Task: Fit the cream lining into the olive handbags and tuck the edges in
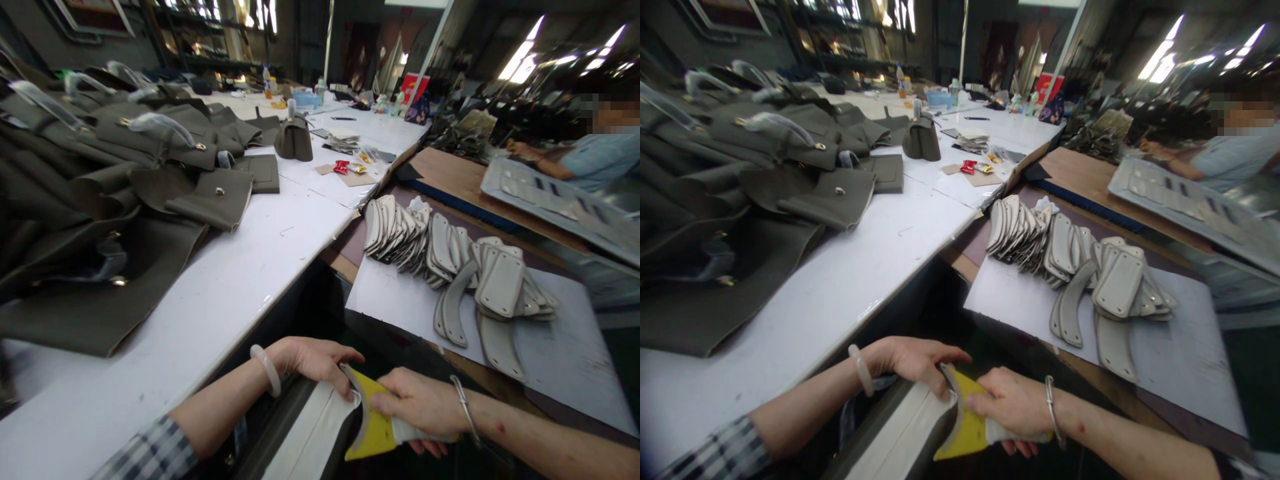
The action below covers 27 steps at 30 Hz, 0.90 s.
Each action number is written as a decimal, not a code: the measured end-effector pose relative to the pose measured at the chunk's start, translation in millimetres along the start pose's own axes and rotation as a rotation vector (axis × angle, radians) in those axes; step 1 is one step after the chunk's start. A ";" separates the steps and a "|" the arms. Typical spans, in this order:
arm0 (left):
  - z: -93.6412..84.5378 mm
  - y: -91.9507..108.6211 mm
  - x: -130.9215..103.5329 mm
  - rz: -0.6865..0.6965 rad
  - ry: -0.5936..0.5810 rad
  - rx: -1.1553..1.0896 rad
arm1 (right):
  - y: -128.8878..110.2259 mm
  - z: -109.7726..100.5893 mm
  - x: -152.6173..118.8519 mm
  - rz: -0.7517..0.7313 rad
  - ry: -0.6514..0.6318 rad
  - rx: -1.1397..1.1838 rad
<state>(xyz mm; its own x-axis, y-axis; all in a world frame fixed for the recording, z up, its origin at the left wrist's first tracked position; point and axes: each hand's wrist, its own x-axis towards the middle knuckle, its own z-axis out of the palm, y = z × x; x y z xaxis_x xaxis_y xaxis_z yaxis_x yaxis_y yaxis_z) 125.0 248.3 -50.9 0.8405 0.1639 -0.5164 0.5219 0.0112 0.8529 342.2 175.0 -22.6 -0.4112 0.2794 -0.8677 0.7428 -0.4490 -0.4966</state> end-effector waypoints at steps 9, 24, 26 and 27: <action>0.9 2.9 -1.5 -0.009 0.010 -0.023 | 6.1 5.4 7.5 0.051 -0.021 0.054; 4.3 -6.3 2.9 0.036 0.061 -0.066 | 7.8 31.8 11.1 0.073 0.018 0.219; 5.5 -7.1 2.9 0.053 0.081 -0.066 | 7.6 37.0 12.2 0.084 0.044 0.251; 6.0 -7.4 2.8 0.056 0.092 -0.068 | 6.9 39.6 12.6 0.087 0.060 0.269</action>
<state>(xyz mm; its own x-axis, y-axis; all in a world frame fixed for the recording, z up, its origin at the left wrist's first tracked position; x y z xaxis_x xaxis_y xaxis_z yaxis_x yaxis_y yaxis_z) 124.4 242.8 -59.1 0.8497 0.2562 -0.4609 0.4605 0.0655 0.8853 321.2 141.8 -37.8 -0.3143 0.2755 -0.9085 0.6038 -0.6805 -0.4153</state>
